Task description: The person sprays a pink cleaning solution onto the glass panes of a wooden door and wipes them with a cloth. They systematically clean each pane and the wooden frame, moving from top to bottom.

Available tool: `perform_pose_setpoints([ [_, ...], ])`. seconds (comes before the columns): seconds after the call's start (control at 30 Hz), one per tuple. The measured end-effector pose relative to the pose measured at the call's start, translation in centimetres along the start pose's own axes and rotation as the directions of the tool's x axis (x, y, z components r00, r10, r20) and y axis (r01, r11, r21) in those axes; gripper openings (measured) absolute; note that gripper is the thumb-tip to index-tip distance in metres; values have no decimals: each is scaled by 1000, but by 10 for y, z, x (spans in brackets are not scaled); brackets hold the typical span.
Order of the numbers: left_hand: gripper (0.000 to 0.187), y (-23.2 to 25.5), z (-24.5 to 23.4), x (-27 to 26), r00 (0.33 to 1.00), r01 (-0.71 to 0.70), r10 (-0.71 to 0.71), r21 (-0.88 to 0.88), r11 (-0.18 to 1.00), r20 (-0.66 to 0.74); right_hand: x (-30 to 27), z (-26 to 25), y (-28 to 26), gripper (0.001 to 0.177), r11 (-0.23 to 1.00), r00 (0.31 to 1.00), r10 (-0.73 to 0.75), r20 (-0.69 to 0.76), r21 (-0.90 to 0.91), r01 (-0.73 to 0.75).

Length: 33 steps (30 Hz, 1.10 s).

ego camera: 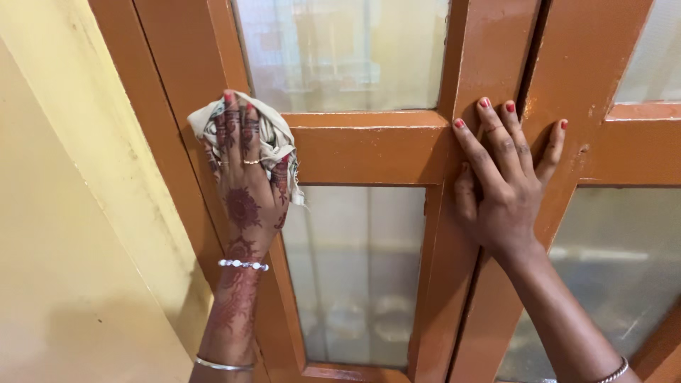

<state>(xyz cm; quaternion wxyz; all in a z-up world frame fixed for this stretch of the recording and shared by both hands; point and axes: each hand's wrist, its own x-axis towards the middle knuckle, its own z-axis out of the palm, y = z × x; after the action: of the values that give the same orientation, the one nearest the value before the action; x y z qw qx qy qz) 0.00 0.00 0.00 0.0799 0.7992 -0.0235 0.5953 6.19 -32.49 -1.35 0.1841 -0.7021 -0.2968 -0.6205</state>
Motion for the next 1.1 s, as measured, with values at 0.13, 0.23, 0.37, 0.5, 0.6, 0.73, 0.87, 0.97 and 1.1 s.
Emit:
perform_pose_setpoints([
  [0.13,71,0,11,-10,989,13,-20,-50,999,-144,0,0,0,57,1000,1000,-2,1,0,2],
  [0.23,70,-2,12,-22,981,44,-62,-101,994,-185,-1,-1,0,56,1000,1000,-1,-1,4,1],
  [0.37,71,0,5,-41,980,98,-111,-83,992,-167,0,0,0,56,1000,1000,0,-10,8,0],
  [0.5,73,4,-4,-59,985,137,-144,-74,988,-95,-1,0,0,58,1000,1000,-10,-9,-2,10],
  [0.6,72,8,0,-51,977,131,-139,-58,990,-161,-1,-1,1,57,1000,1000,-19,6,-2,19],
  [0.73,70,2,-5,-30,983,66,-80,-88,994,-165,-1,2,1,58,1000,999,-32,-8,0,32],
  [0.87,66,-8,-7,-11,990,7,-27,-143,990,-136,-3,2,5,57,999,999,-35,-2,-11,35],
  [0.97,68,-10,-7,-17,989,-7,-12,-125,992,-147,-2,4,3,57,1000,1000,-29,-5,-13,29],
  [1.1,71,-8,2,-44,986,46,-66,-131,990,-153,-2,2,2,57,1000,1000,-21,-5,-2,21],
])
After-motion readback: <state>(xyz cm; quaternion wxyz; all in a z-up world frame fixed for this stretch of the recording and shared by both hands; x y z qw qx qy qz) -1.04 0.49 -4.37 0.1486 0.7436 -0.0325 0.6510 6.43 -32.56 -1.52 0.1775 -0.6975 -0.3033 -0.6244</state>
